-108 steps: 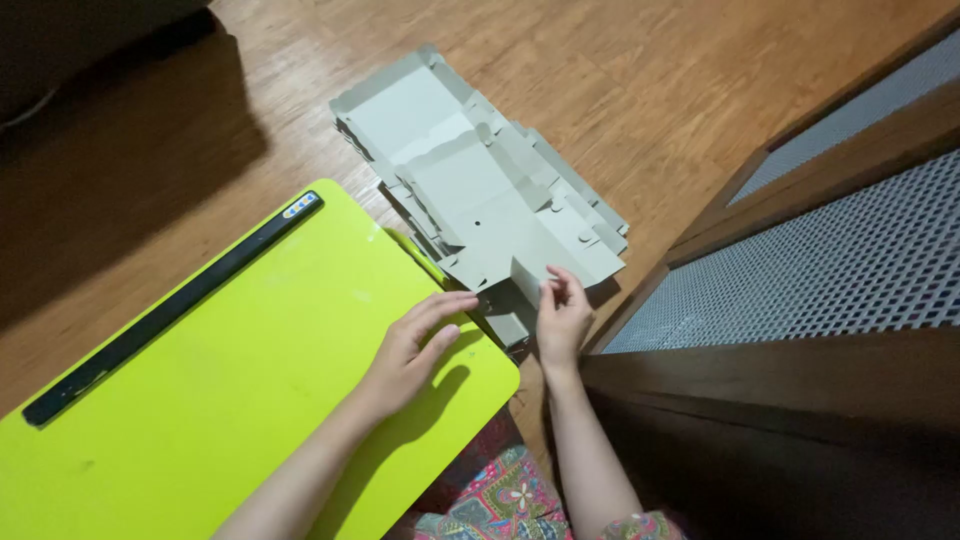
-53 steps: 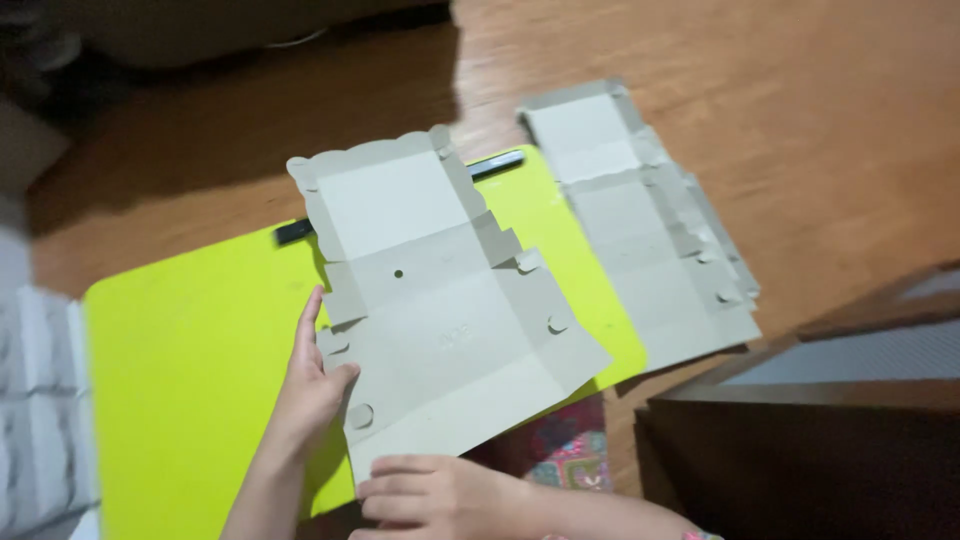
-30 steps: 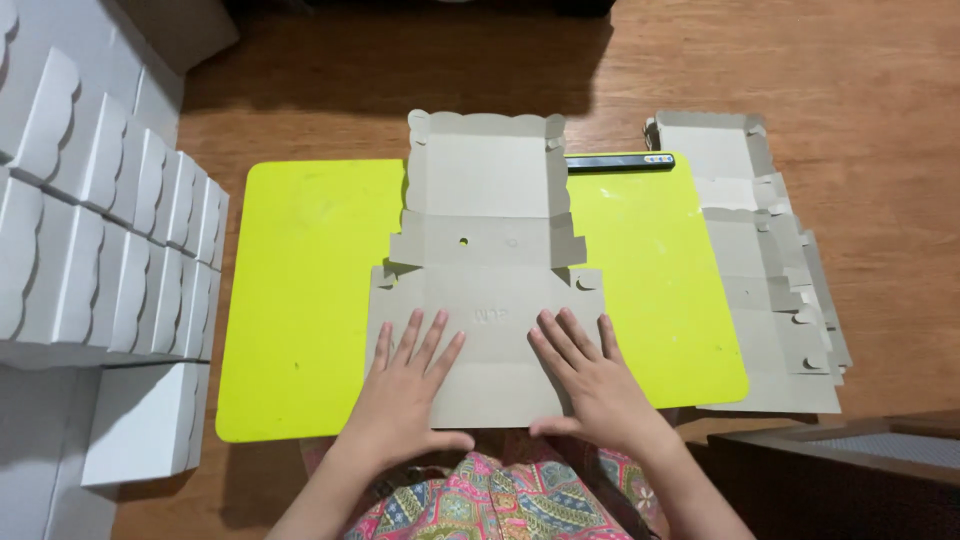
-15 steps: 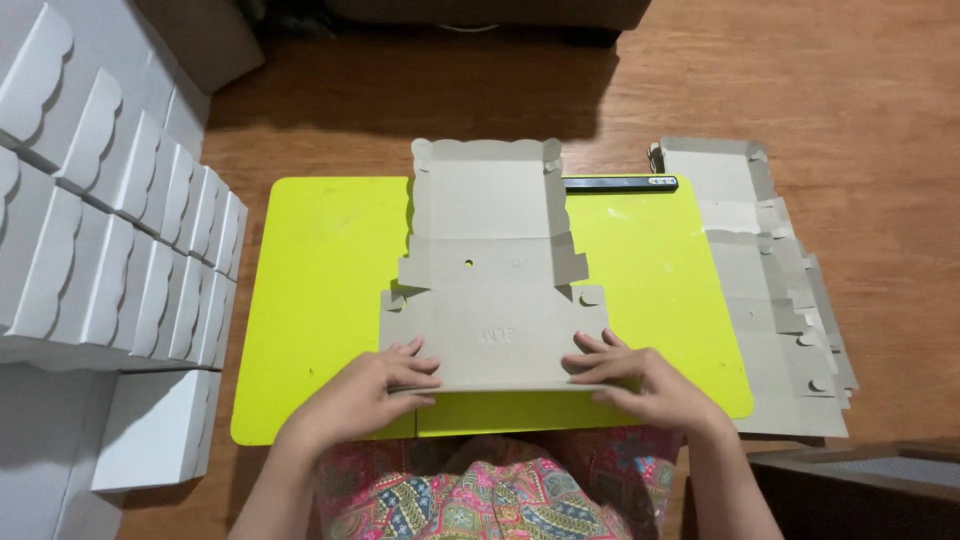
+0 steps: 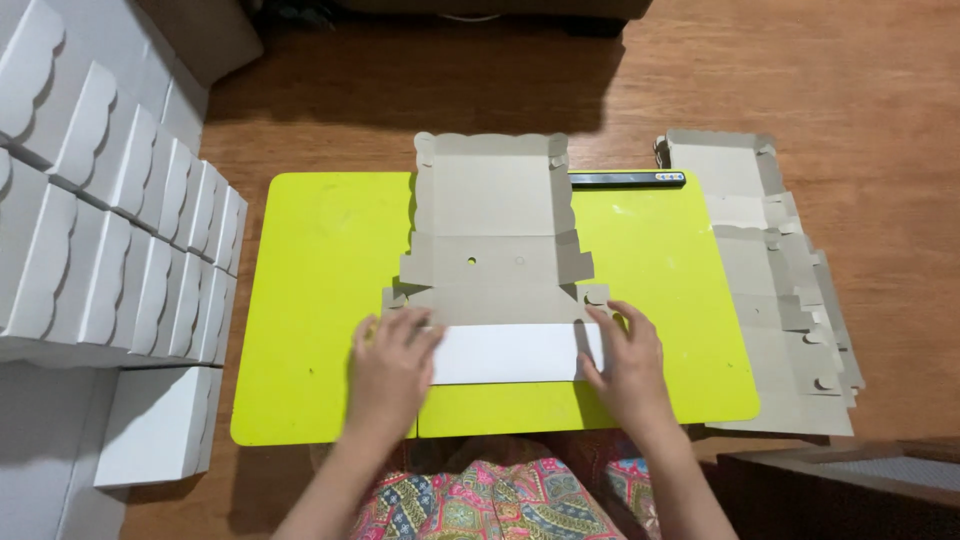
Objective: Assembling a cardboard shipping box by folding flaps and inserting a product box.
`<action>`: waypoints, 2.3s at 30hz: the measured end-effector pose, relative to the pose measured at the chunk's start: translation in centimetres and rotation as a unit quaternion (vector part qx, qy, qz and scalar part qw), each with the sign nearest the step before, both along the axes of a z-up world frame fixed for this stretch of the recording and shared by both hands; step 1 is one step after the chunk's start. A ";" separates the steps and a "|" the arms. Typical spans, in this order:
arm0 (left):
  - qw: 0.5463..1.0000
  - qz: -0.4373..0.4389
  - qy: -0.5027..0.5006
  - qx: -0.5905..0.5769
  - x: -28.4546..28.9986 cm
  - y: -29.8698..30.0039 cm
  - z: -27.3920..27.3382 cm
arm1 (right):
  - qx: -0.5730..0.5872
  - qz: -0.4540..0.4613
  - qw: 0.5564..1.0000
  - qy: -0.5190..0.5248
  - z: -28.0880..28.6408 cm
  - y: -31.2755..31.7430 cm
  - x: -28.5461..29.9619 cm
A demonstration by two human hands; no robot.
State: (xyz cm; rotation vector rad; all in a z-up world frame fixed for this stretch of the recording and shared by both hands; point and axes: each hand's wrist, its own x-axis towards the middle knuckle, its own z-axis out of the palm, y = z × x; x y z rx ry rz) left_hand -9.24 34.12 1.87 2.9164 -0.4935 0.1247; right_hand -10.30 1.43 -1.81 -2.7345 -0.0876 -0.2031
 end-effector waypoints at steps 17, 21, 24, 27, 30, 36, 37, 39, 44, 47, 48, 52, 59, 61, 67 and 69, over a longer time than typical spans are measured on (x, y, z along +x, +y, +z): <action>0.980 -0.084 -0.163 0.078 -4.0 -2.0 -2.3 | -0.237 0.188 0.952 -0.052 0.5 3.5 -4.6; 0.977 -0.028 -0.157 0.140 -4.8 -0.4 -2.5 | -0.209 0.165 0.960 0.081 1.2 2.3 -5.2; 0.928 0.048 -0.204 0.308 -4.7 1.4 -4.7 | -0.091 0.120 0.972 0.180 1.6 1.4 -4.4; 0.991 0.064 0.121 0.008 -3.6 2.8 -1.8 | 0.130 0.021 0.978 0.163 2.8 -0.4 -3.3; 0.995 0.061 0.015 -0.079 -3.0 4.6 -2.7 | 0.126 0.020 0.990 0.064 2.9 -2.6 -2.3; 0.963 -0.043 -0.041 -0.263 -2.4 6.2 -2.6 | 0.259 0.051 0.961 0.078 2.8 -5.7 -3.2; 0.963 -0.042 -0.040 -0.263 -2.1 6.4 -2.4 | 0.259 0.051 0.961 0.079 3.1 -5.6 -3.2; 0.954 -0.081 0.007 -0.288 -1.6 6.8 -1.9 | 0.285 0.132 0.949 0.029 3.8 -5.4 -3.1; 0.978 -0.107 -0.086 -0.159 -1.2 5.3 -1.4 | 0.154 0.129 0.978 -0.054 2.6 -4.9 -2.4; 0.982 -0.158 -0.102 -0.018 -0.6 4.4 -2.0 | 0.043 0.196 0.979 -0.048 2.8 -3.9 -1.9; 0.983 -0.167 -0.072 0.040 -0.4 4.1 -2.2 | -0.017 0.219 0.976 0.005 2.9 -3.5 -1.9; 0.963 -0.158 -0.157 0.149 0.4 4.7 -3.3 | -0.042 0.233 0.970 0.064 3.1 -3.3 -0.9; 0.951 -0.242 -0.051 0.183 2.1 3.5 1.4 | -0.191 0.251 0.948 0.041 5.9 -1.9 0.6; 0.946 -0.242 0.010 0.215 3.3 2.8 2.7 | -0.234 0.243 0.937 0.094 7.0 -1.0 1.7; 0.935 -0.266 0.129 0.198 5.6 3.0 1.8 | -0.202 0.256 0.911 0.252 8.6 -1.0 4.7; 0.943 -0.262 0.140 0.151 4.8 3.5 1.9 | -0.123 0.251 0.919 0.279 8.9 -1.1 4.5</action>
